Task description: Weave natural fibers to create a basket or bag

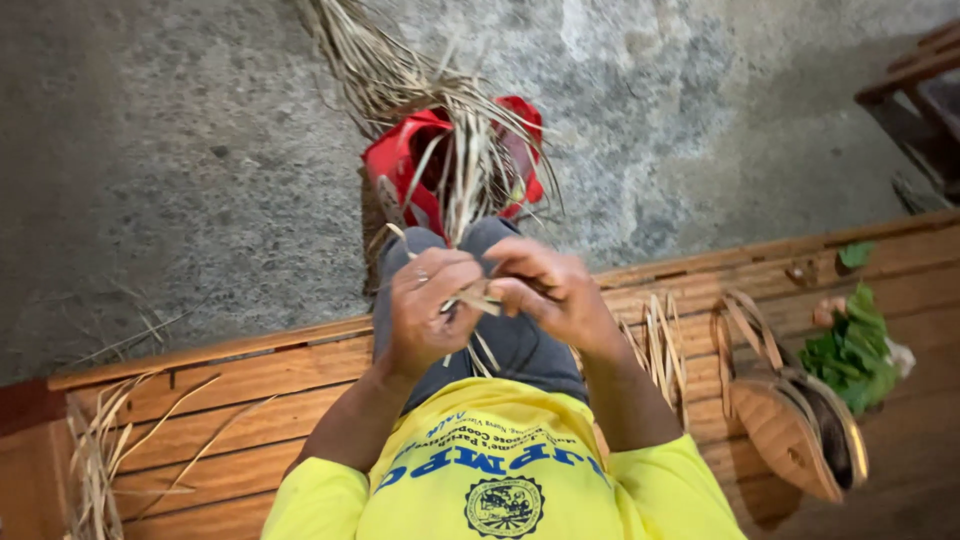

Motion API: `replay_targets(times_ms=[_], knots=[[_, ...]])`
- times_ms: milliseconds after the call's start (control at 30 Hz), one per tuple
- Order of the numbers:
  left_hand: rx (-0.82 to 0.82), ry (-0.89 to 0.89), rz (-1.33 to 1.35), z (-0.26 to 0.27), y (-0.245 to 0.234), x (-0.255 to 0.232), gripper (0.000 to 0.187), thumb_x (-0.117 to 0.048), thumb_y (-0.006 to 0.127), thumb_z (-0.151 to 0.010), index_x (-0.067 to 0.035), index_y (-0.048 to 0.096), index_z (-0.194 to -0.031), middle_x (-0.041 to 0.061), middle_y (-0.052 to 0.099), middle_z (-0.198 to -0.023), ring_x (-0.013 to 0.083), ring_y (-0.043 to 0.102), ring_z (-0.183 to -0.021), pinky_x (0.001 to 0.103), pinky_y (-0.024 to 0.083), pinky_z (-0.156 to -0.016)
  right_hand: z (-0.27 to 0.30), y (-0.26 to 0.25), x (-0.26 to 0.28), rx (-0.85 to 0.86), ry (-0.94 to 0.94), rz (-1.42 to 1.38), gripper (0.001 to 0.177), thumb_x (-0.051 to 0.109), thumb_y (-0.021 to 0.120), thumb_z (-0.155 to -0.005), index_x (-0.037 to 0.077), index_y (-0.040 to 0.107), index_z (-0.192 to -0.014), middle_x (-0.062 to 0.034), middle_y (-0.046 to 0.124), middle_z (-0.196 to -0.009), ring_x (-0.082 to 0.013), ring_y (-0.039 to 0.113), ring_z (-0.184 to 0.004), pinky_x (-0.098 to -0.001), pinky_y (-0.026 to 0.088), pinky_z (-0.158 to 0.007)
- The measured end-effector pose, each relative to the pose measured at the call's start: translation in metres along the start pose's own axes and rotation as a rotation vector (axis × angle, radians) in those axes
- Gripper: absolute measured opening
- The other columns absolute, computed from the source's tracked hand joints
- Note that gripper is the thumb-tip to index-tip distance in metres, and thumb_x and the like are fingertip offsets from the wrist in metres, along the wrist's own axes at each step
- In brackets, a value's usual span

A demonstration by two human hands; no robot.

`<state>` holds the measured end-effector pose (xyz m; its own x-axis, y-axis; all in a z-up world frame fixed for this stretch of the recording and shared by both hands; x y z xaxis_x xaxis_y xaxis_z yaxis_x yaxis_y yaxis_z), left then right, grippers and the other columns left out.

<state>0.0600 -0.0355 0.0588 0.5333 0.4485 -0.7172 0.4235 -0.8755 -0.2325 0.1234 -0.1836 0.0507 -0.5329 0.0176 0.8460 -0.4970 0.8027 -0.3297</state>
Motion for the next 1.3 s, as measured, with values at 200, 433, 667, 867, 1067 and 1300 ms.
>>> replay_targets(times_ms=[200, 433, 667, 867, 1067, 1300], knots=[[-0.576, -0.267, -0.281, 0.009, -0.074, 0.051, 0.032, -0.008, 0.05, -0.106, -0.004, 0.068, -0.079, 0.01, 0.062, -0.07, 0.0178, 0.06, -0.068, 0.033, 0.054, -0.074, 0.062, -0.051, -0.045, 0.091, 0.332, 0.254, 0.024, -0.008, 0.062, -0.092, -0.019, 0.069, -0.113, -0.0437, 0.068, -0.102, -0.0633, 0.063, -0.097, -0.0689, 0.048, -0.086], [0.076, -0.363, -0.054, 0.033, 0.012, 0.124, 0.004, 0.0, 0.066, -0.1, 0.003, 0.067, -0.104, 0.024, 0.065, -0.087, 0.0389, 0.063, -0.08, 0.046, 0.049, -0.077, 0.202, -0.125, -0.078, 0.161, 0.813, 0.431, 0.022, 0.021, 0.059, -0.105, 0.009, 0.074, -0.114, -0.0173, 0.078, -0.103, -0.0413, 0.072, -0.099, -0.0524, 0.055, -0.089], [0.178, -0.548, 0.056, 0.069, 0.041, 0.155, 0.023, -0.026, 0.051, -0.115, -0.006, 0.06, -0.11, 0.016, 0.068, -0.089, 0.0292, 0.063, -0.085, 0.044, 0.05, -0.087, 0.514, -0.121, -0.114, 0.041, 1.7, 0.519, 0.05, 0.051, 0.053, -0.103, 0.019, 0.064, -0.14, -0.0164, 0.072, -0.13, -0.0416, 0.064, -0.124, -0.0556, 0.049, -0.103], [0.283, -0.577, 0.093, 0.051, 0.044, 0.127, 0.031, -0.03, 0.047, -0.113, -0.011, 0.07, -0.105, 0.011, 0.071, -0.095, 0.0237, 0.064, -0.089, 0.039, 0.053, -0.088, 0.586, -0.112, -0.145, 0.185, 1.717, 0.821, 0.048, 0.043, 0.077, -0.08, 0.005, 0.079, -0.108, -0.027, 0.076, -0.109, -0.0477, 0.07, -0.113, -0.0597, 0.055, -0.098], [0.47, -0.361, 0.412, 0.091, 0.095, 0.081, 0.036, -0.02, 0.051, -0.102, -0.017, 0.072, -0.131, 0.015, 0.041, -0.157, 0.0351, 0.031, -0.149, 0.048, 0.014, -0.126, 0.227, -0.026, -0.116, -0.172, 0.667, -0.006, 0.042, 0.011, 0.058, -0.102, 0.001, 0.057, -0.143, -0.0197, 0.061, -0.141, -0.0349, 0.051, -0.138, -0.0469, 0.037, -0.117], [0.217, -0.221, 0.167, 0.065, 0.05, 0.061, 0.04, -0.04, 0.048, -0.111, -0.023, 0.064, -0.144, 0.014, 0.027, -0.168, 0.0325, 0.021, -0.157, 0.046, 0.008, -0.129, 0.093, 0.071, -0.11, 0.031, 0.452, -0.61, 0.033, 0.007, 0.053, -0.105, 0.0, 0.059, -0.136, -0.0055, 0.065, -0.102, -0.0123, 0.058, -0.099, -0.0343, 0.055, -0.086]])
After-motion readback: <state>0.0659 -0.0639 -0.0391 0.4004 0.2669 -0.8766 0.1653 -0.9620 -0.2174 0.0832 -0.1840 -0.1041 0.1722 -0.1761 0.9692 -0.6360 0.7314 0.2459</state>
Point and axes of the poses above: each hand's wrist, its own z-axis away from the middle knuckle, its own y-axis out of the palm, x = y × z, the point moved 8 cm from there along -z, towards the middle knuckle
